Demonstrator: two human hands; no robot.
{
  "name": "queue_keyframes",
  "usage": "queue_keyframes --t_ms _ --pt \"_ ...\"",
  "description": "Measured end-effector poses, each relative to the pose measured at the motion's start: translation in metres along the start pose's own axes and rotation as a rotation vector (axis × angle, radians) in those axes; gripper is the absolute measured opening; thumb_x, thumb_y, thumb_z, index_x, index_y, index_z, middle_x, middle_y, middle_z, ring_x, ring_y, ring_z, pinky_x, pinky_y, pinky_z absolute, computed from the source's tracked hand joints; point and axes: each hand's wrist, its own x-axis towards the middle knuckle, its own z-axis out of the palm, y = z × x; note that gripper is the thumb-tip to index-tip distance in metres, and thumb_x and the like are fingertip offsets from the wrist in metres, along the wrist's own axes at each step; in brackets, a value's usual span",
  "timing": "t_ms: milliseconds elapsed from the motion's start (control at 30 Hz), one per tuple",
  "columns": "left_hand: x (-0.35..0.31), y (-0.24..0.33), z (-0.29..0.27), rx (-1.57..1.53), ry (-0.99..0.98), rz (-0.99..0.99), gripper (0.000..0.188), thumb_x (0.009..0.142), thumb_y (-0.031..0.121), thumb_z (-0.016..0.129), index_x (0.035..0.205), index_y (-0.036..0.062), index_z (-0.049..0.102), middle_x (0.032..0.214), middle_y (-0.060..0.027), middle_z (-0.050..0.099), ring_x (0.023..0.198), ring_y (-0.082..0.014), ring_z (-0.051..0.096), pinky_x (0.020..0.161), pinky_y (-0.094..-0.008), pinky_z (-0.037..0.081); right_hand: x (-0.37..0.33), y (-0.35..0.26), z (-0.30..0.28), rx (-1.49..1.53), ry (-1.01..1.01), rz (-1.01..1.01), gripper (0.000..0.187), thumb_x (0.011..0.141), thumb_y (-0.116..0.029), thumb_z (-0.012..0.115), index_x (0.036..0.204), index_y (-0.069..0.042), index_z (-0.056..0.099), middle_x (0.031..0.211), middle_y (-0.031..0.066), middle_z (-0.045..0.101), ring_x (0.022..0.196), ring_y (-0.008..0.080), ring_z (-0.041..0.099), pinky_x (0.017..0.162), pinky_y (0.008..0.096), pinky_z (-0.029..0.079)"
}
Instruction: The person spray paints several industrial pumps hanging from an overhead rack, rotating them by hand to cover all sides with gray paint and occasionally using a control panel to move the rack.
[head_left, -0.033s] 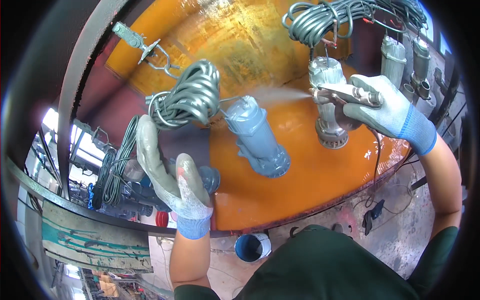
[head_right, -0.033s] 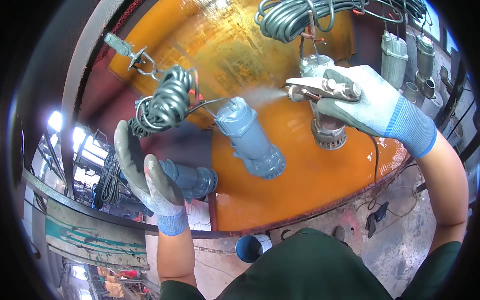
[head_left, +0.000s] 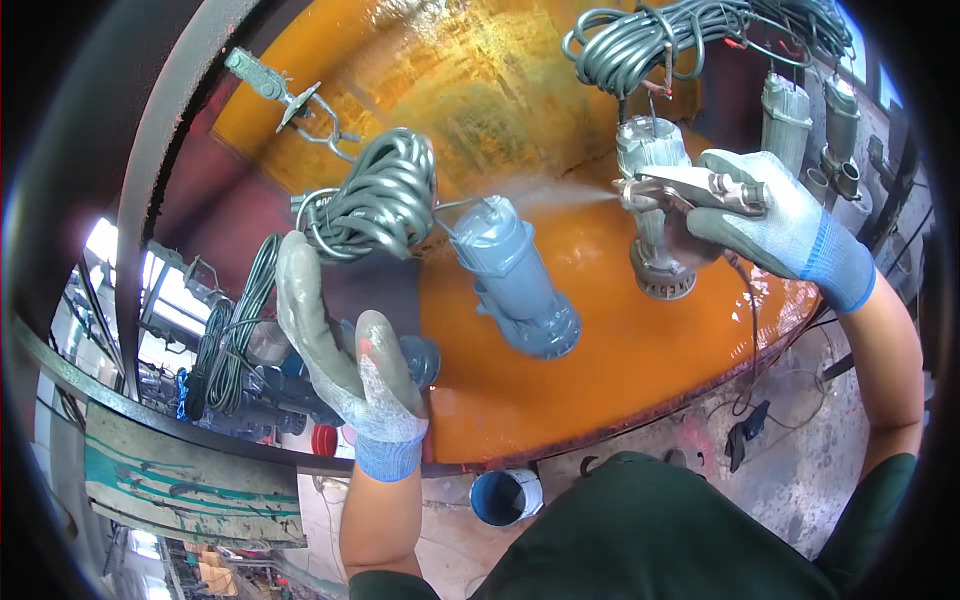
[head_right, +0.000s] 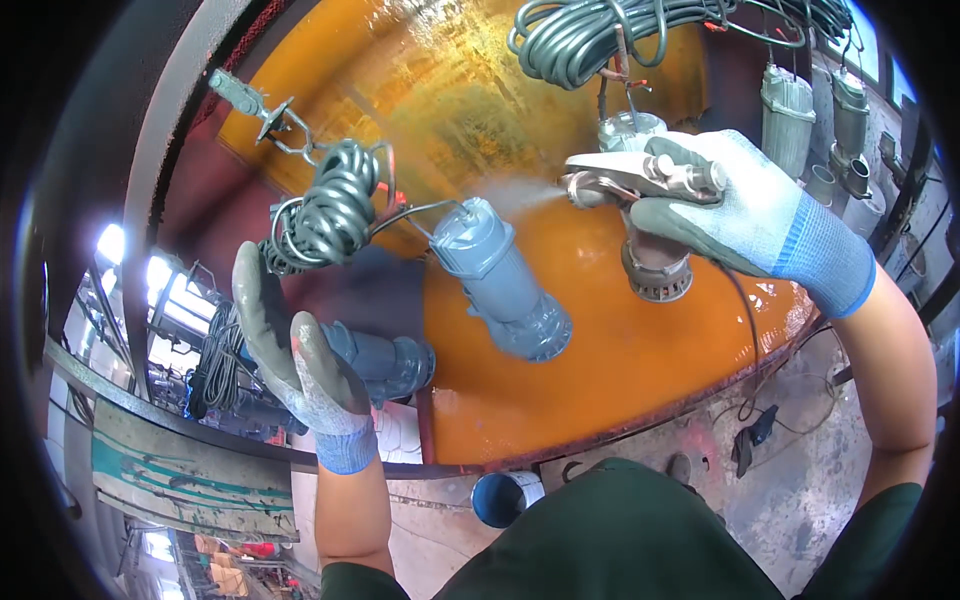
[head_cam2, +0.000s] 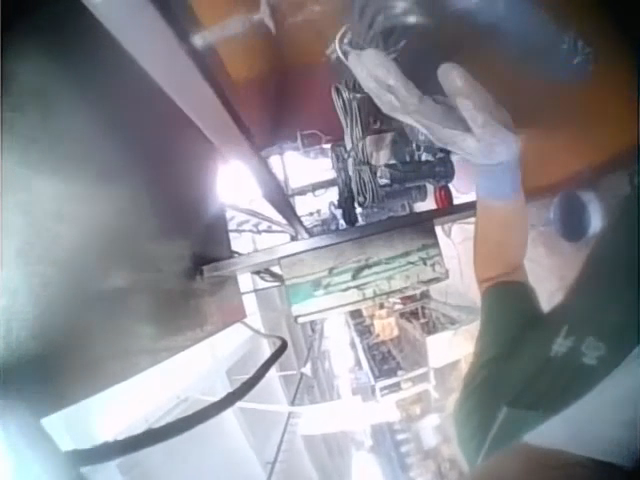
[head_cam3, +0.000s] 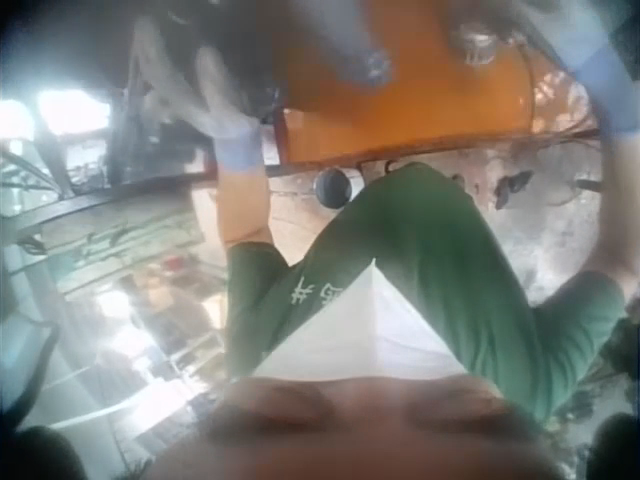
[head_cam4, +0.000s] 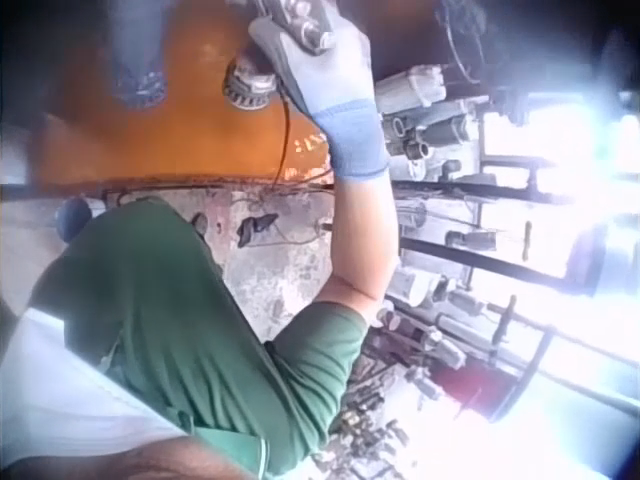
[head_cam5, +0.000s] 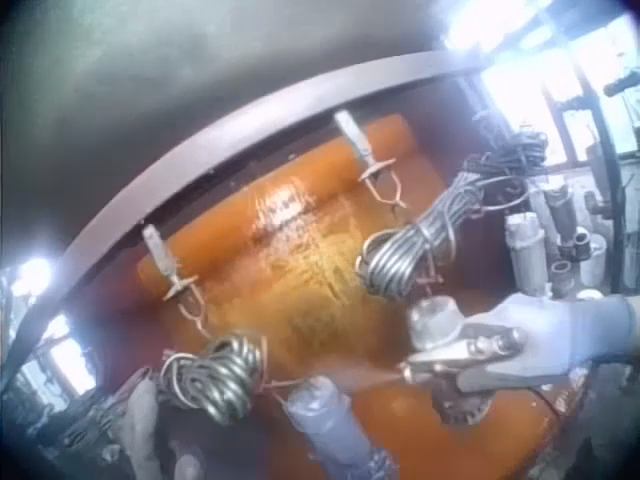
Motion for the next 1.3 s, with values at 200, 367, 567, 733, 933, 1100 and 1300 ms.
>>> queue_keyframes --t_ms 200,367,567,733,933,1100,1300 --pt "-0.001 -0.006 0.001 0.131 -0.012 0.068 0.06 0.109 0.032 0.054 0.156 -0.0056 0.05 0.162 -0.0246 0.047 0.15 -0.0378 0.046 0.125 -0.0499 0.034 0.0 -0.021 -0.014 0.001 -0.217 0.016 0.047 0.101 -0.019 0.073 0.144 -0.003 0.067 0.09 0.0071 0.073 0.074 0.009 0.066 0.071 0.0275 0.057" --pt "-0.01 -0.011 -0.005 0.174 0.019 -0.024 0.051 0.108 0.023 0.053 0.152 -0.003 0.055 0.16 -0.0235 0.048 0.146 -0.0365 0.049 0.121 -0.0484 0.041 0.002 -0.016 -0.018 -0.078 -0.05 -0.126 0.037 0.099 -0.022 0.074 0.127 0.001 0.07 0.085 0.0093 0.072 0.07 0.0125 0.065 0.068 0.03 0.056" --pt "-0.024 -0.036 -0.016 0.044 0.145 -0.202 0.053 0.106 0.029 0.059 0.151 0.0008 0.057 0.163 -0.0207 0.046 0.151 -0.0362 0.043 0.125 -0.0507 0.033 -0.002 -0.024 -0.019 -0.042 -0.038 0.029 0.036 0.099 -0.023 0.074 0.126 0.0 0.071 0.087 0.0099 0.073 0.07 0.0145 0.066 0.07 0.0305 0.058" --pt "-0.034 -0.061 -0.033 0.06 0.192 -0.258 0.05 0.11 0.025 0.056 0.152 -0.0023 0.055 0.158 -0.0207 0.049 0.148 -0.0335 0.046 0.125 -0.0492 0.034 -0.008 -0.018 -0.017 -0.184 -0.188 -0.047 0.032 0.1 -0.02 0.072 0.128 -0.004 0.074 0.077 0.0075 0.073 0.067 0.0122 0.067 0.07 0.029 0.057" --pt "-0.038 -0.106 -0.042 -0.149 0.294 -0.49 0.051 0.11 0.021 0.056 0.155 -0.0024 0.048 0.152 -0.0162 0.052 0.132 -0.0246 0.055 0.113 -0.0394 0.044 -0.007 0.006 -0.005 0.093 -0.057 -0.034 0.026 0.102 -0.018 0.067 0.123 -0.003 0.071 0.075 0.0082 0.072 0.066 0.0124 0.069 0.064 0.0294 0.057" --pt "-0.031 -0.15 -0.049 -0.293 0.285 -0.561 0.055 0.107 0.021 0.064 0.158 0.0109 0.045 0.129 -0.0128 0.067 0.093 -0.0164 0.067 0.069 -0.0282 0.054 -0.014 -0.004 -0.005 -0.086 -0.128 0.082 0.028 0.101 -0.021 0.071 0.122 -0.002 0.07 0.084 0.0123 0.077 0.07 0.0196 0.076 0.068 0.0339 0.061" --pt "-0.007 -0.158 -0.036 -0.237 0.345 -0.734 0.048 0.109 0.021 0.062 0.155 0.0109 0.051 0.127 -0.0077 0.068 0.107 -0.0149 0.06 0.088 -0.0327 0.049 -0.024 0.012 0.003 -0.015 -0.201 0.027 0.025 0.099 -0.026 0.072 0.108 -0.003 0.069 0.081 0.0123 0.078 0.073 0.0233 0.078 0.072 0.0363 0.062"
